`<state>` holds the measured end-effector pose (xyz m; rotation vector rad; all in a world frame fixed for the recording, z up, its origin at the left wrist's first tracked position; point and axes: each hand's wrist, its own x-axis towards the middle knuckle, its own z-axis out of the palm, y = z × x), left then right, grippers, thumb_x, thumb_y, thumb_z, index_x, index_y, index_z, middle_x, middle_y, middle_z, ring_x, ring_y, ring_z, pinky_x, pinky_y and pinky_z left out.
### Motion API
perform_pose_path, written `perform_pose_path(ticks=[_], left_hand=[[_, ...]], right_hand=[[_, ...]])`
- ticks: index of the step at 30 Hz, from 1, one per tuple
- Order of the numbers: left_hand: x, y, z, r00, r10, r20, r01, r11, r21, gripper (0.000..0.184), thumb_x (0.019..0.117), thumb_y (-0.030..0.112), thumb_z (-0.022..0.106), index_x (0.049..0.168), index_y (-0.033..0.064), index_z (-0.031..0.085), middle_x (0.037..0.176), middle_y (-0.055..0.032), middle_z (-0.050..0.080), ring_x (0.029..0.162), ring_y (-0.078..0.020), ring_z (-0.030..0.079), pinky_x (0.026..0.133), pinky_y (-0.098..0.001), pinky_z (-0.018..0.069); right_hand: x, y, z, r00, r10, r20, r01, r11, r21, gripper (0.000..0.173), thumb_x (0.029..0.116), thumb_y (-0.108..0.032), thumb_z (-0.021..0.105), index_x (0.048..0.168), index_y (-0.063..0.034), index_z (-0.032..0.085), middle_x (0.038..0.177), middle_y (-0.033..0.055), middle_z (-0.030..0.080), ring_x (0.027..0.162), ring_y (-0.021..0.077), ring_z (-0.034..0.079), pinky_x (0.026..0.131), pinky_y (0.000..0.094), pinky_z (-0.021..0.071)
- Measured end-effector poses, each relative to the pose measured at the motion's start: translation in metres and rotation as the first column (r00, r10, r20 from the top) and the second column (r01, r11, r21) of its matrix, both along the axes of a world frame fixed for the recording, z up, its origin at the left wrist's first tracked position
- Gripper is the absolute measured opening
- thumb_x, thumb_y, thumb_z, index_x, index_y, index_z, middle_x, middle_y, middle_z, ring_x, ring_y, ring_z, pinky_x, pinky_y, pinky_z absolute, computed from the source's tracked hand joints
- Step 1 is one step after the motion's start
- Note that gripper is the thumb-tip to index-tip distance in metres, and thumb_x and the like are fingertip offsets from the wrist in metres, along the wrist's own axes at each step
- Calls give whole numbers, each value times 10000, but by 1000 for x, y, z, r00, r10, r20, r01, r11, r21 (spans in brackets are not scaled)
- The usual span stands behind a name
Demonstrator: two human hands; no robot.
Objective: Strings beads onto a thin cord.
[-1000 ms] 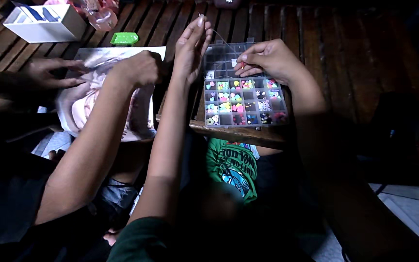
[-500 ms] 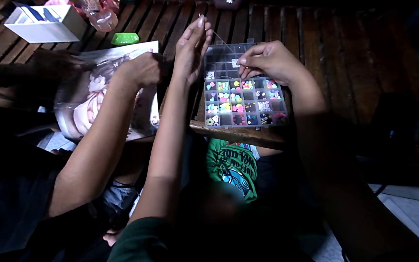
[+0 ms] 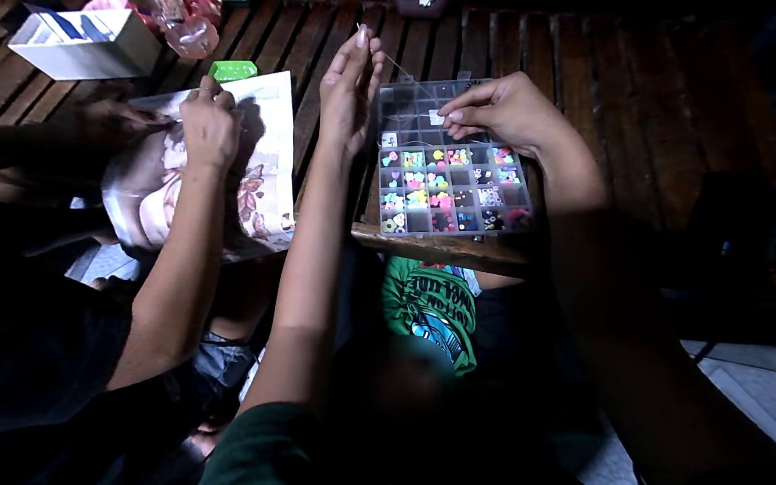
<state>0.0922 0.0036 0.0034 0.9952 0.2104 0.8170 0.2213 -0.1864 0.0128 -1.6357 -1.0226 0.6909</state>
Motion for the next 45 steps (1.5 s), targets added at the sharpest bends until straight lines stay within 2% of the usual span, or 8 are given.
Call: perform_pose_path(ticks=[10, 20, 24, 27, 31, 33, 39, 45], left_hand=[[0, -1, -1, 1000, -17, -10, 17, 999, 30, 148, 1091, 123, 469, 1157, 48, 578, 968, 0, 650, 866, -41, 644, 818, -184, 541], [0, 0, -2, 1000, -23, -12, 23, 999, 29, 149, 1088, 114, 472, 1160, 40, 579, 965, -8, 657, 863, -49, 648, 819, -193, 546], [0, -1, -2, 999, -15, -29, 16, 999, 35, 136, 1083, 109, 482, 1148, 46, 583, 958, -2, 662, 862, -48, 653, 818, -194, 547], [0, -1, -2, 999, -21, -26, 22, 999, 30, 129, 1081, 100, 485, 1135, 45, 589, 951, -7, 666, 862, -54, 660, 823, -202, 554], [1, -1, -2, 999, -26, -30, 28, 998, 63, 135, 1077, 108, 503, 1143, 34, 594, 954, -12, 675, 871, -59, 663, 836, -215, 555], [1, -1, -3, 999, -28, -34, 31, 997, 68, 143, 1079, 112, 499, 1156, 27, 585, 955, -15, 665, 866, -67, 660, 840, -219, 556], [2, 0, -4, 999, -30, -35, 32, 998, 61, 129, 1077, 103, 499, 1131, 30, 591, 931, -9, 665, 842, -60, 657, 828, -214, 556], [3, 1, -5, 998, 7, -57, -4, 999, 52, 155, 1080, 101, 491, 1158, 8, 587, 949, -21, 649, 849, -71, 644, 828, -220, 546]], right_hand=[[0, 0, 1, 999, -44, 13, 44, 999, 10, 61, 962, 6, 659, 997, -27, 697, 828, -42, 711, 736, 27, 699, 757, 213, 609], [0, 0, -1, 999, 4, 42, -3, 1000, -6, 154, 1039, -22, 539, 1106, 15, 672, 918, 2, 724, 817, 49, 721, 821, 240, 614], [0, 3, -3, 995, -29, 97, 32, 999, -22, 108, 996, -24, 620, 1084, 2, 675, 940, 6, 713, 824, 28, 692, 811, 215, 590], [0, 4, -3, 978, -55, 200, 68, 996, -58, 114, 956, -49, 685, 1066, -20, 697, 966, 21, 686, 792, -1, 621, 761, 181, 535], [1, 2, -4, 971, -33, 237, 54, 995, -85, 152, 968, -44, 671, 1110, -18, 719, 1009, 39, 698, 810, 0, 621, 776, 185, 531], [4, 2, -7, 976, -6, 219, 22, 997, -67, 157, 981, -31, 644, 1115, -15, 724, 977, 30, 712, 814, 9, 653, 797, 198, 560], [4, 4, -9, 982, -8, 187, 23, 996, -81, 163, 970, -35, 663, 1131, -16, 675, 871, -6, 676, 704, 4, 626, 681, 173, 543], [6, 2, -8, 975, 26, 219, 3, 992, -129, 196, 1014, -13, 576, 1200, 17, 630, 952, 44, 684, 807, 32, 666, 792, 216, 572]])
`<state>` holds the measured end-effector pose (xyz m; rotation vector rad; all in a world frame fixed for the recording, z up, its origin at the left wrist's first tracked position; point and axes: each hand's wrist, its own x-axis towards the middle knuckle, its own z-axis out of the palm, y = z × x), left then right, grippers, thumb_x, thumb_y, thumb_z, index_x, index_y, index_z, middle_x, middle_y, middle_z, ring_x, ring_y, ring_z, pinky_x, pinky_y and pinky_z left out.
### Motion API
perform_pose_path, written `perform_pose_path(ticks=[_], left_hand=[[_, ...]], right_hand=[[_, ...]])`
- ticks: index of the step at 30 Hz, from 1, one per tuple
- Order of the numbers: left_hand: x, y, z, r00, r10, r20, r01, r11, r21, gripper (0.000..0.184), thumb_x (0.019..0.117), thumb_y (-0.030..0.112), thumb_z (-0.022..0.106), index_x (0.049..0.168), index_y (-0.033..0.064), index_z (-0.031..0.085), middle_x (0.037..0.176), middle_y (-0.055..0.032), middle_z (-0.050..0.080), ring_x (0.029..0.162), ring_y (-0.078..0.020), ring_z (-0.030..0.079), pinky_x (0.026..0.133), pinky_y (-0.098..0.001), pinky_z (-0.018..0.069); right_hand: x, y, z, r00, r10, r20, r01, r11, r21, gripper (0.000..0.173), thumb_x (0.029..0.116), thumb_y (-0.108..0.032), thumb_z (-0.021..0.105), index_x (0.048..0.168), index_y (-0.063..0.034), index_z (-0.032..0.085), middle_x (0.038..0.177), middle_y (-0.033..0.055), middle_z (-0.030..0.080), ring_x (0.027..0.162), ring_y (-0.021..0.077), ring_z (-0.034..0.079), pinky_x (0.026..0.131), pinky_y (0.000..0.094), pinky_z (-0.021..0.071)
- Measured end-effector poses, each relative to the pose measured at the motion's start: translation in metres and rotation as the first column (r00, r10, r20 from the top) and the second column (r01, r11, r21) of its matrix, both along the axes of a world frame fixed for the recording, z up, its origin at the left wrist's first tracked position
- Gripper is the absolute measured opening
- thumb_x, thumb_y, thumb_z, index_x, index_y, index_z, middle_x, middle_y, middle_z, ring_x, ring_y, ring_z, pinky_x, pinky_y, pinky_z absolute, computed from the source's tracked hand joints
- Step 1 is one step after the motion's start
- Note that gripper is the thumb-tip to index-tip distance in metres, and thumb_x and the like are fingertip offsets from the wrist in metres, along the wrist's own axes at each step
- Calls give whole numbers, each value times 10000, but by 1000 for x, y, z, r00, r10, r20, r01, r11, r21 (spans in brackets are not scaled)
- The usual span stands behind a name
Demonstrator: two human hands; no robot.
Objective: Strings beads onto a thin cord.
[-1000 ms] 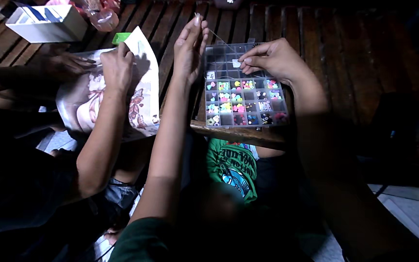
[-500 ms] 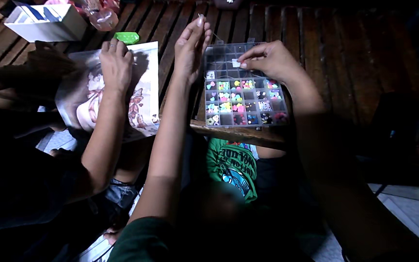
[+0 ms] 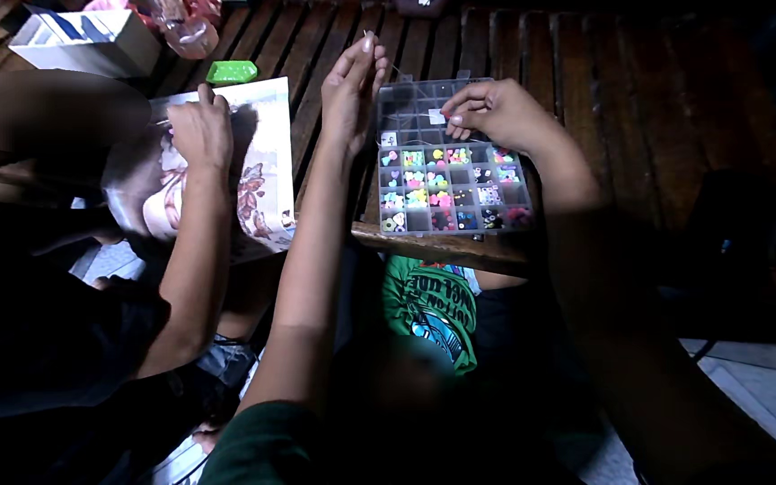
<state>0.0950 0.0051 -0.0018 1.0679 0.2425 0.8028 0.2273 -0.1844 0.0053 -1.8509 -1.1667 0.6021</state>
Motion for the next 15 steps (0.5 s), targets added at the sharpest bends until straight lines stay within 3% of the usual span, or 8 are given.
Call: perform_pose_path(ticks=[7, 15], left_hand=[[0, 2, -2, 994, 110, -24, -111, 993, -47, 186, 1081, 113, 494, 1203, 2, 580, 989, -22, 658, 902, -54, 643, 865, -203, 528], [0, 1, -1, 993, 116, -16, -117, 990, -77, 167, 1073, 111, 516, 1179, 5, 590, 973, -26, 658, 893, -61, 647, 866, -210, 534]], right_hand=[[0, 0, 1, 1000, -7, -20, 6, 1000, -8, 254, 1012, 7, 574, 1265, 21, 587, 968, 59, 687, 822, 45, 684, 815, 225, 581], [-1, 0, 2, 1000, -23, -16, 22, 1000, -14, 280, 1010, 8, 579, 1290, 17, 579, 980, 76, 699, 831, 56, 694, 823, 234, 585]])
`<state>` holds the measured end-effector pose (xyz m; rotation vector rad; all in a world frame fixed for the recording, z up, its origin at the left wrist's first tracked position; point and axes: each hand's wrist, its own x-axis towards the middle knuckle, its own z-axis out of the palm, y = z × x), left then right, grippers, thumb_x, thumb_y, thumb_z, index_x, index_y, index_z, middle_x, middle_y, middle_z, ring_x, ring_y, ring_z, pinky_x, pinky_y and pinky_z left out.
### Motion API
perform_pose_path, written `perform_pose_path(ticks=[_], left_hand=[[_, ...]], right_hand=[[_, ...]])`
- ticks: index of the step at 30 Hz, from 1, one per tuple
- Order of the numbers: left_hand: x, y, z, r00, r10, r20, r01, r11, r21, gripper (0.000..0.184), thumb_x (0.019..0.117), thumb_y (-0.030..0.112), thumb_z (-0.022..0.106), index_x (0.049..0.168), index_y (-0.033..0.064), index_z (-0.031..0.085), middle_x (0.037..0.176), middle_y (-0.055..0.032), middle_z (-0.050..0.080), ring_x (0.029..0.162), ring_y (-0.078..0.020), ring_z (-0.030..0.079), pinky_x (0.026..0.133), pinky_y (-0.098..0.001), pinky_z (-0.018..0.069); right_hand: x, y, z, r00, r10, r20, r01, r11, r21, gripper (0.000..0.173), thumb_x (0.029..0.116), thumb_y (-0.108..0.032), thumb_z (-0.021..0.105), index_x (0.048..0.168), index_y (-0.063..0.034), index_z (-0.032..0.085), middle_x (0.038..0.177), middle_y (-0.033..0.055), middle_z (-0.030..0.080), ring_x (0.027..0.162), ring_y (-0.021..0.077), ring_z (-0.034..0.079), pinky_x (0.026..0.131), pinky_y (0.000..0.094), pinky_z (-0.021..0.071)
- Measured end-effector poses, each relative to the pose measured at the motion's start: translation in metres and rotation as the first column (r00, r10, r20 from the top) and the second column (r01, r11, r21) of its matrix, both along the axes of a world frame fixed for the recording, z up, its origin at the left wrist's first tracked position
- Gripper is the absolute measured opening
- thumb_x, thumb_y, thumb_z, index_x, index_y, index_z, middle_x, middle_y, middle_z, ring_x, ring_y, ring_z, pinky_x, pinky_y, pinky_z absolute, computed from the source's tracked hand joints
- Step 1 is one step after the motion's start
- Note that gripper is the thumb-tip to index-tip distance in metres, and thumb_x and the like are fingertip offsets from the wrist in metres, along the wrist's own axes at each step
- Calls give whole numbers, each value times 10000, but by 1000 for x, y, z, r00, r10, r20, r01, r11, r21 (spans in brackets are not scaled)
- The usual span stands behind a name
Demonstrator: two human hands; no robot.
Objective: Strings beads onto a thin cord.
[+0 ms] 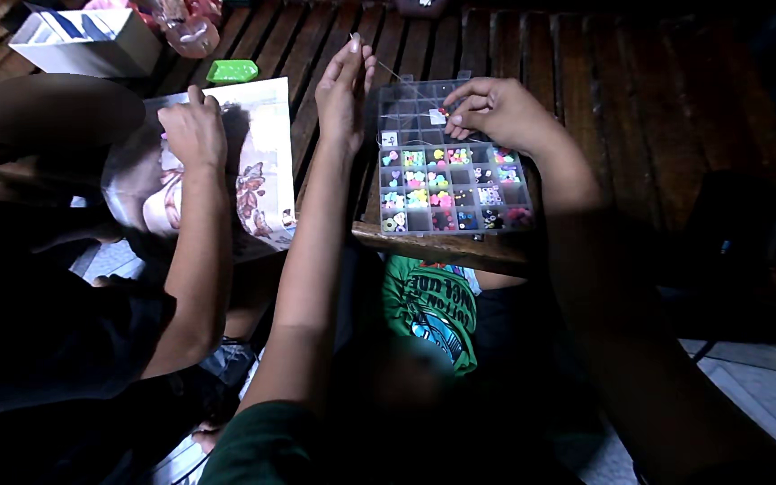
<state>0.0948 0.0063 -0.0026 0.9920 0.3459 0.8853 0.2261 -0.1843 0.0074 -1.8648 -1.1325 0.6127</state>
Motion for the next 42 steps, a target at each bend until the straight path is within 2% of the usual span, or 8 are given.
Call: perform_pose_path(ticks=[7, 11, 17, 22, 29, 37, 39, 42], left_hand=[[1, 1, 0, 1000, -2, -11, 2, 1000, 3, 170, 1074, 110, 512, 1177, 4, 596, 972, -22, 662, 886, -60, 647, 858, -211, 535], [0, 0, 0, 1000, -11, -29, 12, 1000, 20, 181, 1077, 123, 512, 1180, 1, 596, 963, -24, 660, 887, -61, 643, 853, -212, 530], [0, 0, 0, 999, -14, -33, 14, 1000, 19, 183, 1074, 125, 520, 1184, 0, 595, 971, -30, 663, 891, -66, 645, 856, -216, 531], [0, 0, 0, 1000, -17, -22, 17, 1000, 6, 174, 1069, 125, 532, 1174, 3, 598, 969, -31, 666, 899, -72, 649, 867, -220, 530], [-1, -1, 1, 999, -46, -30, 46, 999, 23, 183, 1076, 128, 516, 1193, 6, 588, 984, -25, 654, 895, -63, 644, 856, -215, 534], [0, -2, 1, 996, -75, -40, 77, 996, 54, 209, 1080, 122, 500, 1221, -7, 584, 975, -29, 650, 879, -72, 642, 852, -225, 536], [0, -2, 0, 995, -85, -43, 88, 993, 76, 181, 1079, 114, 501, 1181, -2, 594, 947, -22, 649, 851, -72, 637, 831, -225, 539], [1, -1, -2, 994, -102, -36, 105, 989, 100, 181, 1081, 105, 489, 1186, -5, 587, 969, -24, 645, 875, -67, 635, 850, -226, 535]], right_hand=[[-2, 0, 1, 999, -24, -32, 24, 1000, -7, 260, 992, -24, 633, 1246, 21, 607, 977, 62, 713, 825, 43, 691, 827, 232, 581], [-2, 0, 0, 999, -22, -27, 22, 1000, 15, 179, 959, -17, 676, 1136, 3, 684, 945, 34, 723, 801, 24, 684, 803, 214, 582], [-3, 0, 1, 999, -53, 8, 52, 998, 19, 312, 913, -24, 734, 1209, 3, 641, 895, 36, 702, 735, 24, 647, 750, 205, 560], [-2, 0, 1, 999, -47, 2, 47, 999, 17, 320, 909, -10, 729, 1214, 0, 635, 871, 22, 683, 699, 12, 614, 711, 195, 543], [0, 0, -2, 999, -45, 6, 45, 999, 27, 206, 953, -24, 687, 1151, 24, 660, 933, 57, 703, 780, 34, 674, 779, 213, 578], [0, 1, -1, 999, -42, 13, 42, 999, 5, 254, 948, -27, 695, 1189, 32, 640, 929, 64, 692, 768, 41, 659, 774, 223, 571], [2, 0, -1, 997, -66, 29, 66, 998, 9, 238, 969, -60, 682, 1190, 19, 642, 939, 59, 688, 780, 38, 667, 773, 221, 577], [4, -1, 1, 993, -98, 67, 97, 995, 25, 228, 1012, -99, 628, 1205, 22, 640, 970, 79, 682, 803, 51, 661, 781, 232, 567]])
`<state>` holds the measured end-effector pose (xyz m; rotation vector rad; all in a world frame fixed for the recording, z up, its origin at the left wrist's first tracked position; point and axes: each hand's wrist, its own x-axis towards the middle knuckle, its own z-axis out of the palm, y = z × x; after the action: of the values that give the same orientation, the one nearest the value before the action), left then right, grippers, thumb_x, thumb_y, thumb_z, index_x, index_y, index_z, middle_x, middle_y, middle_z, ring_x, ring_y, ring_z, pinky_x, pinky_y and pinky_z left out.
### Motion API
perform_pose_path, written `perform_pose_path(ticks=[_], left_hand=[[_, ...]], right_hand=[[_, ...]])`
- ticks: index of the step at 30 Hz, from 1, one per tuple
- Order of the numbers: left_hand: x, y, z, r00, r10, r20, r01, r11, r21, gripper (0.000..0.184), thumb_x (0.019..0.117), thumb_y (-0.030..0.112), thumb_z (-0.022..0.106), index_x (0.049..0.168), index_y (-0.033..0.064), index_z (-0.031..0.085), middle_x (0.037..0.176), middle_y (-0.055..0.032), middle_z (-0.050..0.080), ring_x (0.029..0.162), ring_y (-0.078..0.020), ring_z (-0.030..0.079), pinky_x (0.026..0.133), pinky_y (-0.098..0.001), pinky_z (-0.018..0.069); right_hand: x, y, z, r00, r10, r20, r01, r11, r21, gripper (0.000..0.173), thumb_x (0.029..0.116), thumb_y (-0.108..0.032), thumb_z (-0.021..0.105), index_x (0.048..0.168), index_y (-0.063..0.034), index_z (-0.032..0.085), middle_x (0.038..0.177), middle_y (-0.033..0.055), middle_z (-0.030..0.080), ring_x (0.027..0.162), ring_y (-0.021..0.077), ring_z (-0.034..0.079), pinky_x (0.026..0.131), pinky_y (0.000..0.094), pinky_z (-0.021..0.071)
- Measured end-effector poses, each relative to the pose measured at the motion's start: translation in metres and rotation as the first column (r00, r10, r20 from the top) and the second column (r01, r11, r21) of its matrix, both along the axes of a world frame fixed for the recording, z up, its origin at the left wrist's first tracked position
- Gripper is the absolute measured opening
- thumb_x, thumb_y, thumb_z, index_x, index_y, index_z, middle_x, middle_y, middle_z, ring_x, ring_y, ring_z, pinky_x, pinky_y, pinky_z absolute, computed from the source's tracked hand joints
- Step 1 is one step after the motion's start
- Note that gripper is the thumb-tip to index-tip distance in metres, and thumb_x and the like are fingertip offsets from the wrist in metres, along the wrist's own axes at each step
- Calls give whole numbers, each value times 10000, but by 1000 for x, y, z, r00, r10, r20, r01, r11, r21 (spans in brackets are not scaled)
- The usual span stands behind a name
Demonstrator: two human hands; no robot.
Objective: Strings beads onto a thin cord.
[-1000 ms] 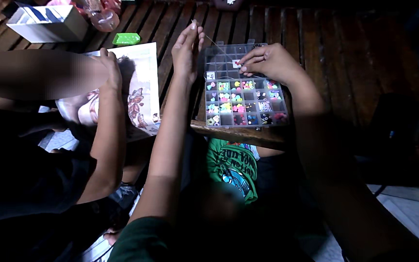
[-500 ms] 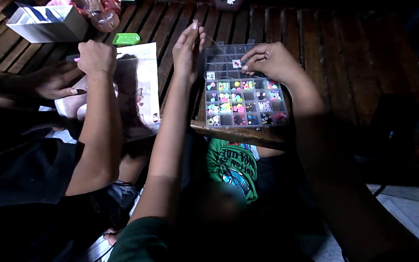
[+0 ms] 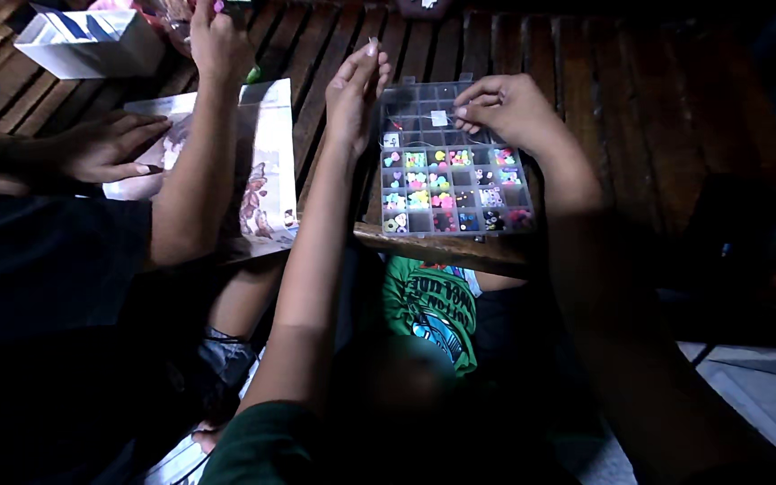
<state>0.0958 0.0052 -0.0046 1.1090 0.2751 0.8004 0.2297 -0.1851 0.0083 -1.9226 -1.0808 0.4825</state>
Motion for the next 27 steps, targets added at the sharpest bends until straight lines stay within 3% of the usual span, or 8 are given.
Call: perform_pose_path(ticks=[10, 27], left_hand=[[0, 0, 0, 1000, 5, 6, -5, 1000, -12, 155, 1077, 101, 498, 1150, 6, 596, 946, -16, 646, 847, -67, 634, 825, -220, 537], [-3, -3, 6, 998, -51, 33, 53, 997, -50, 186, 1088, 129, 479, 1207, 27, 580, 964, -9, 650, 858, -57, 644, 818, -200, 543]], right_hand=[[1, -1, 0, 999, -35, 27, 34, 999, 38, 209, 1039, -125, 592, 1191, 9, 642, 952, 59, 666, 766, 18, 635, 750, 198, 551], [1, 0, -2, 999, -25, 40, 24, 999, 22, 211, 1053, -142, 572, 1188, 3, 645, 956, 56, 668, 780, 22, 640, 761, 205, 553]])
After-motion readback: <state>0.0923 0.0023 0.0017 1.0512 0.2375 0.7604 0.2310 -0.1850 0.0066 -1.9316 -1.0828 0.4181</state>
